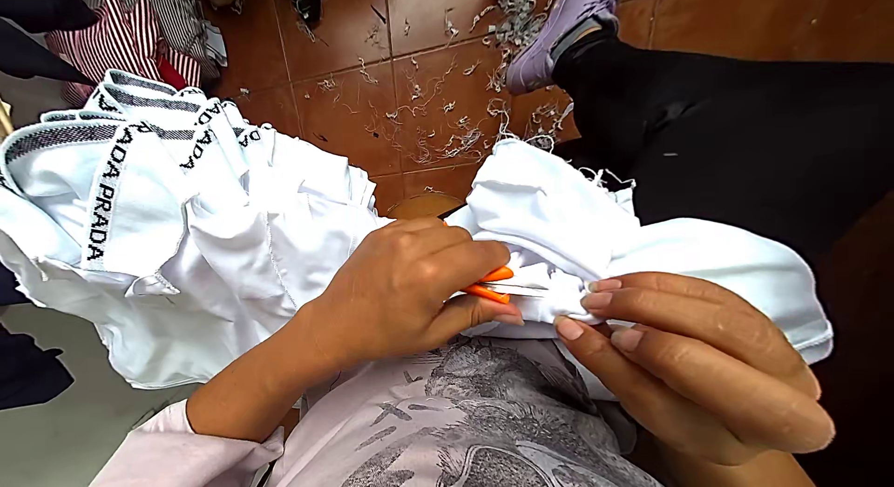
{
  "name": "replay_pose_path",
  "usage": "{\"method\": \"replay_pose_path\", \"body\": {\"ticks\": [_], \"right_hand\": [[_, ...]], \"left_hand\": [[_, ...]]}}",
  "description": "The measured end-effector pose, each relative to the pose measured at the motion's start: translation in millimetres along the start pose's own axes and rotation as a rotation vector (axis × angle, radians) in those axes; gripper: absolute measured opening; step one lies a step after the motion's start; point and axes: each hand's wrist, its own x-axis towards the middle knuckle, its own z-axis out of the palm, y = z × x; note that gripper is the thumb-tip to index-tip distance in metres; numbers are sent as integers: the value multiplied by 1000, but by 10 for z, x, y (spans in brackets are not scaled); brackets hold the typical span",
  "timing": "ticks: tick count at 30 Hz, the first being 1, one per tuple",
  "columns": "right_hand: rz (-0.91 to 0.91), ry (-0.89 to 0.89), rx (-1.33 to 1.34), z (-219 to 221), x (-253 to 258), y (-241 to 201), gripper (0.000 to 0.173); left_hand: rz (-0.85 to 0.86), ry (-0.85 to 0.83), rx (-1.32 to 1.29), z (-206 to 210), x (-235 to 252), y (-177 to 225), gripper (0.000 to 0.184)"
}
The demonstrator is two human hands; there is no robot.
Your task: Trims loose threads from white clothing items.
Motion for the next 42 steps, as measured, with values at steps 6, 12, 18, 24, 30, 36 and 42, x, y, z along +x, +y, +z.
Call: {"method": "replay_pose_path", "body": {"ticks": [6,12,18,24,30,36,42], "right_hand": [[-11,-10,-20,14,14,-16,17],[-26,-17,-8,13,23,-3,16],[-33,-18,-10,30,-22,11,15],[-51,-22,130,60,-113,34,9],[1,-113,183,92,-321,15,10],[213,-141,405,99,-491,-75,8],[561,-133,637,-216,-641,-197,9]], "left_hand": [[12,-22,58,37,17,68,32],[16,-18,-125,58,53,8,29],[-155,30,-670,126,96,-76,43],[-84,327,-307,234,159,-240,12],[-510,411,-53,-18,226,-888,52],[-804,-11,-528,363,616,-952,71],[-502,2,-523,578,893,-972,9]]}}
